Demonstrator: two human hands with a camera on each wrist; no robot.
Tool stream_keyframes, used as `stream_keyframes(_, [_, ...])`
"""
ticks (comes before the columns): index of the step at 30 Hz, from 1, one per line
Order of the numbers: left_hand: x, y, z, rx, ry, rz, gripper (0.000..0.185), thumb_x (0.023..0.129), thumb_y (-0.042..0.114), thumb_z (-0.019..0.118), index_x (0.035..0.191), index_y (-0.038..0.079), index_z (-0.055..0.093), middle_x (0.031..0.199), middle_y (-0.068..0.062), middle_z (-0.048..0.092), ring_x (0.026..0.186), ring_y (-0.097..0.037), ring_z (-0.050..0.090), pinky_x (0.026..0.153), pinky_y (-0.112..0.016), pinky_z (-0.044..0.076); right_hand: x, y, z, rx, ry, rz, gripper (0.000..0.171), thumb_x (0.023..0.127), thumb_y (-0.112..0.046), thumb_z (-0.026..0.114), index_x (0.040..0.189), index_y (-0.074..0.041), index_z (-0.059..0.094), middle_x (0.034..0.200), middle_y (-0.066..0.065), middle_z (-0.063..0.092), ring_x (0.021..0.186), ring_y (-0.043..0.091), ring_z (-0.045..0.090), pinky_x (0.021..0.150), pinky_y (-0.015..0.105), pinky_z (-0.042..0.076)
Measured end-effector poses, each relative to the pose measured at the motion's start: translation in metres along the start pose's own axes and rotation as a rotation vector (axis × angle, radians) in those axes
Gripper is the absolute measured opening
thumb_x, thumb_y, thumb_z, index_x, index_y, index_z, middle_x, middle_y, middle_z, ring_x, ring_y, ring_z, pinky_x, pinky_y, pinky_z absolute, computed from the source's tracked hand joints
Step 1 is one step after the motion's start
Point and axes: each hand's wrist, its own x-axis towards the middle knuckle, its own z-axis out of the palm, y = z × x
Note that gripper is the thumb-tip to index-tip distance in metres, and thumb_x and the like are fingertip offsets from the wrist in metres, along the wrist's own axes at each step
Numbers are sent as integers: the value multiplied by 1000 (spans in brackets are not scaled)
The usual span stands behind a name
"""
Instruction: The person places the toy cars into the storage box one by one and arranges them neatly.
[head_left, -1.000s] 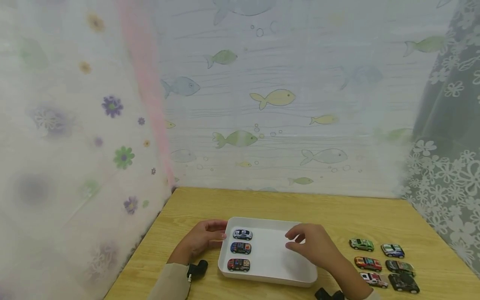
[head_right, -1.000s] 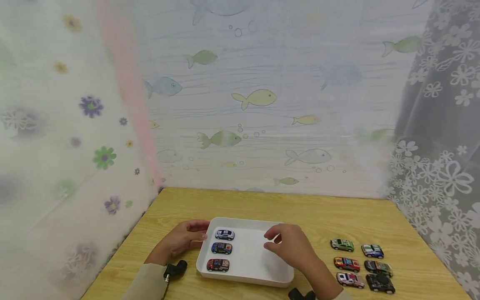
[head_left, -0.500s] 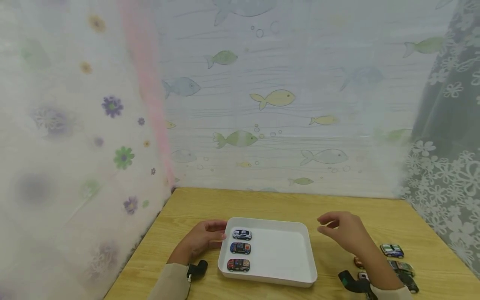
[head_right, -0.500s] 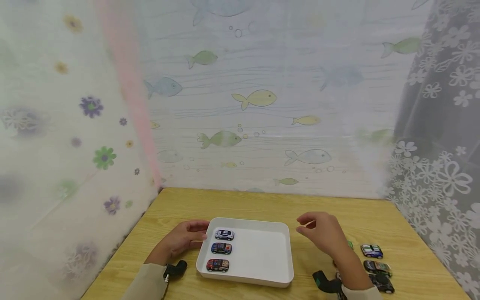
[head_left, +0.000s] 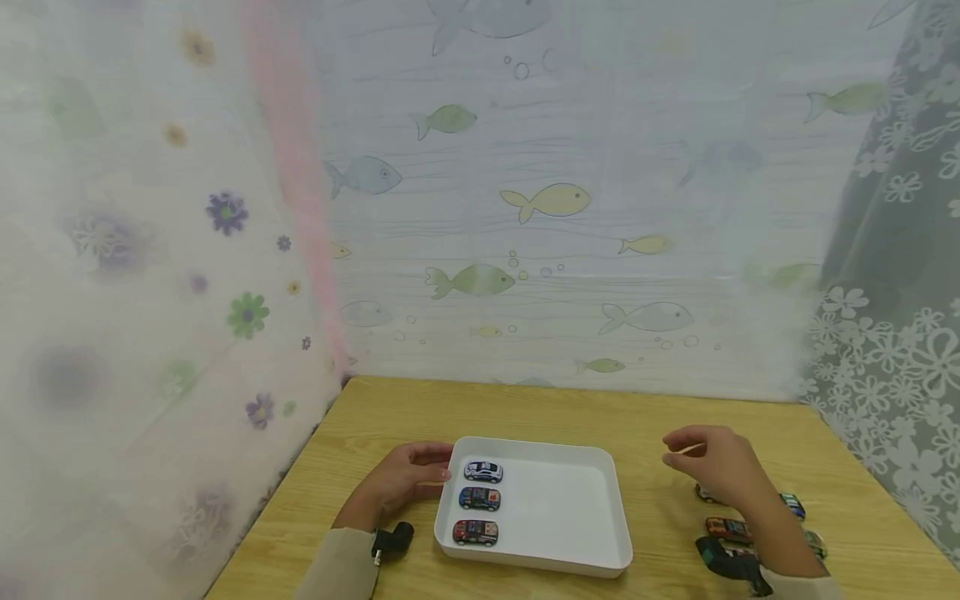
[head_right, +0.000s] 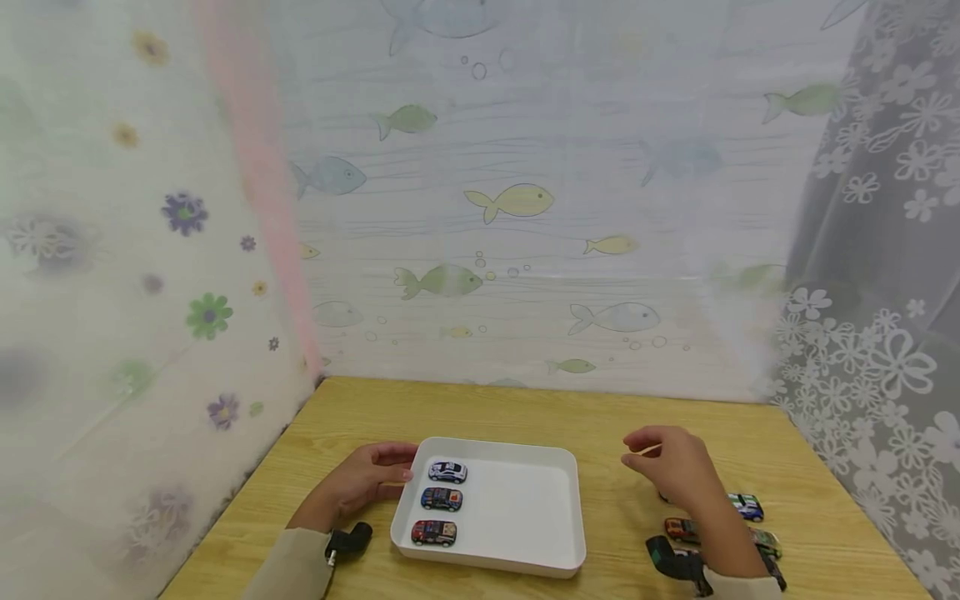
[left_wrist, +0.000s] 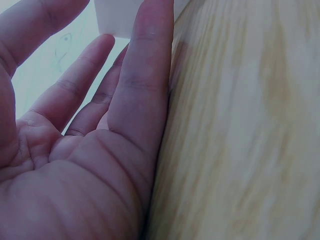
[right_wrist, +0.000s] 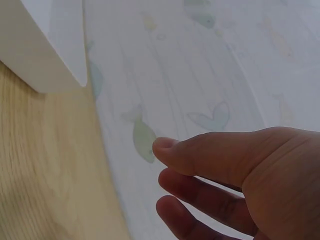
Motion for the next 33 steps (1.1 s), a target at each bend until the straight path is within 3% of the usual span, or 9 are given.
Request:
stream_keyframes(10, [1, 2, -1, -1, -7, -4, 57, 94, 10, 77, 145, 0, 55, 144, -18, 60, 120, -26, 66, 98, -42, 60, -1, 18, -15, -18, -15, 12, 39, 94, -34, 77, 123, -8, 74, 119, 16, 74, 100, 30, 72, 72, 38, 61])
stream_keyframes(24, [-1, 0, 0, -2, -6, -4, 55, 94, 8, 76, 144, 0, 56, 142, -17, 62, 119, -25, 67, 98, -42, 60, -2, 44, -25, -77, -74, 57, 41, 93, -21, 77, 128, -2, 70, 127, 25, 69, 114, 46, 64, 79, 49, 61])
stream_keyframes(33, [0, 0, 0, 5, -15, 9, 55, 94, 8, 75, 145, -1, 55, 142, -19, 61, 120, -26, 67, 97, -42, 60, -3, 60, -34, -123, -81, 49, 43, 93, -20, 77, 130, -1, 69, 126, 27, 68, 114, 48, 63, 83, 55, 59])
